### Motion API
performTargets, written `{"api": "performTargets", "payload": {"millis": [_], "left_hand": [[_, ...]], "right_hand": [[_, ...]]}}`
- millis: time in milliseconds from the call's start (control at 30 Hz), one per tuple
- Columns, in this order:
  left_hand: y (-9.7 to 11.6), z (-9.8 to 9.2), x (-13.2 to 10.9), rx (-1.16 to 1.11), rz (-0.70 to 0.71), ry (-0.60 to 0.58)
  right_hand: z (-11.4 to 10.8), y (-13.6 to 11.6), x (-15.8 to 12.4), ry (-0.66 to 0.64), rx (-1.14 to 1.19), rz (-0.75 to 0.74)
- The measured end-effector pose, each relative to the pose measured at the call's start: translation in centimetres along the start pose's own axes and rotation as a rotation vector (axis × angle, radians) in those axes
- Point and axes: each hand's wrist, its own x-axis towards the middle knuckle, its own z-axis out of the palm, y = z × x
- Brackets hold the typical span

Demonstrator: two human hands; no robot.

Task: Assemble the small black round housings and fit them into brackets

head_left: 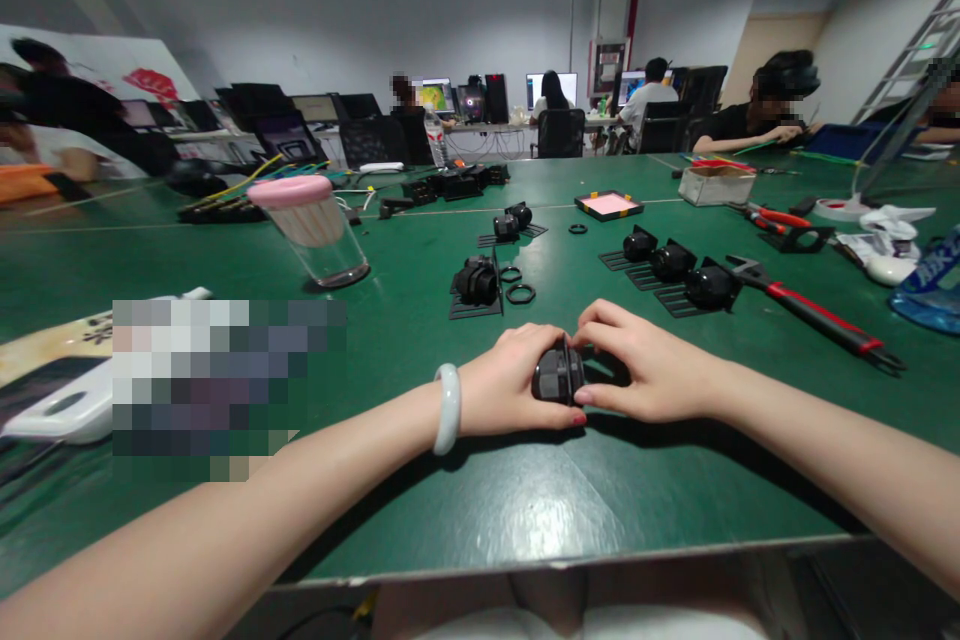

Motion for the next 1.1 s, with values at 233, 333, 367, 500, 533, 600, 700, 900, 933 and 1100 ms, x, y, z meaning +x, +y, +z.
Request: {"api": "performTargets", "payload": {"millis": [233,333,367,500,533,600,700,900,933,1100], "left_hand": [[-0.11,-0.04,0.02,0.014,0.011,-0.005],[-0.14,-0.04,-0.01,0.017,0.013,-0.005],[-0.14,-0.04,-0.02,0.021,0.012,-0.007],[-0.1,-0.07,-0.02,0.037,0.009,-0.011],[-0.1,-0.07,-0.01,0.037,0.011,-0.011],[-0.11,-0.04,-0.02,0.034,0.015,-0.01],[-0.18,0.05,-0.03,0.025,0.016,-0.011],[-0.23,0.14,-0.04,0.012,0.012,0.002],[-0.21,0.12,-0.03,0.017,0.014,-0.003],[-0.19,0.07,0.01,0.035,0.02,-0.014]], "right_hand": [[-0.1,-0.09,-0.08,0.005,0.002,-0.005],[-0.02,0.03,-0.09,-0.001,0.012,-0.018],[0.0,0.07,-0.09,-0.004,0.013,-0.018],[0.03,0.15,-0.07,-0.02,0.007,-0.005],[0.03,0.15,-0.06,-0.024,0.006,-0.002],[0.03,0.09,-0.06,-0.028,0.003,0.006],[0.05,-0.03,-0.04,-0.029,-0.005,0.016],[0.05,-0.03,0.01,-0.001,-0.002,0.017],[0.05,0.0,0.02,0.005,0.001,0.014],[0.05,0.05,0.02,0.007,0.013,-0.01]]}}
